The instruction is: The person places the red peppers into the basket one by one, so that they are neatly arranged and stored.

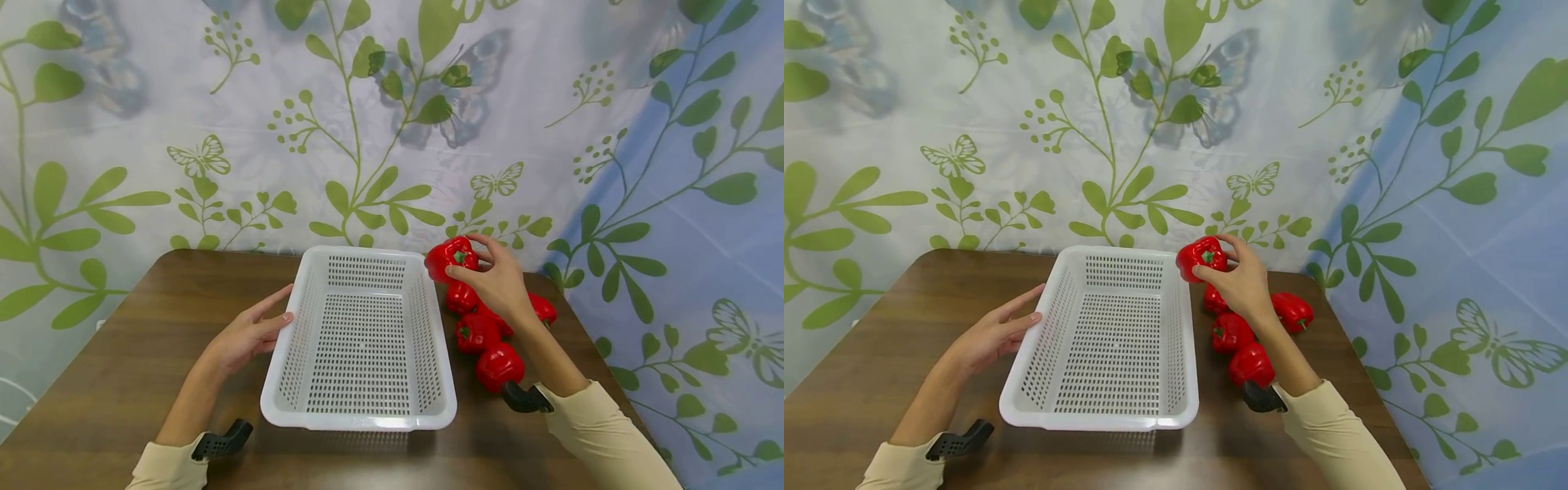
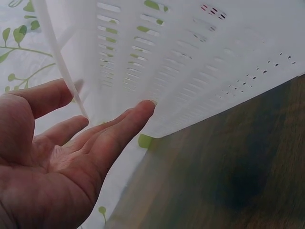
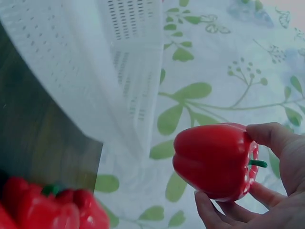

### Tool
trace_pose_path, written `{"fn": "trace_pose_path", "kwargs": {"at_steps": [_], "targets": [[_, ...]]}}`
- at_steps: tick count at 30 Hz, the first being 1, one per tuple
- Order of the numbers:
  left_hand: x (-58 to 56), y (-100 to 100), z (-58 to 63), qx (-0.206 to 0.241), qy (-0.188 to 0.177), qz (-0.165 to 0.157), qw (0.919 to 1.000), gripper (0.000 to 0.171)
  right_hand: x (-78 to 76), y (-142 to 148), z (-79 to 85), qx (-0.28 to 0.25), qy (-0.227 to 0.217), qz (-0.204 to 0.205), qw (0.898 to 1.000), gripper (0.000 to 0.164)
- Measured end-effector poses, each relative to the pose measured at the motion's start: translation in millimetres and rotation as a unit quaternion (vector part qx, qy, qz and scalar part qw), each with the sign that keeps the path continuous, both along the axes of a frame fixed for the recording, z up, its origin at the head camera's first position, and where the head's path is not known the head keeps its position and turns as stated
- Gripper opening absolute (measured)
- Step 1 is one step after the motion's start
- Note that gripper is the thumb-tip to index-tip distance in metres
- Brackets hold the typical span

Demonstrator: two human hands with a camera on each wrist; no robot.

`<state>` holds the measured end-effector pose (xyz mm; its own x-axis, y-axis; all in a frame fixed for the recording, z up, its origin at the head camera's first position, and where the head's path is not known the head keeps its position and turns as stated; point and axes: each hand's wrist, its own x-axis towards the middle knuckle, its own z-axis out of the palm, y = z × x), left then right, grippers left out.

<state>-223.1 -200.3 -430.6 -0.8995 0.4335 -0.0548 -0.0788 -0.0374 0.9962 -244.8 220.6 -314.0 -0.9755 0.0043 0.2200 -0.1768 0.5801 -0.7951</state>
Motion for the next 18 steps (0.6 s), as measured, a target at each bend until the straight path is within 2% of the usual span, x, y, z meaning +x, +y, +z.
{"fn": "trace_pose_path", "kwargs": {"at_steps": [8,18], "targets": [[1.2,-2,-2.0,0.002,0.002,0.004,1.0,0.063,-16.6,-39,0.5,-0.047,0.016,0.039,0.998,0.065],[-0.1,1,-3.6,0.003,0.001,0.005,1.0,0.063,-31.1,-82,-2.0,-0.076,0.02,0.064,0.995,0.062]]}}
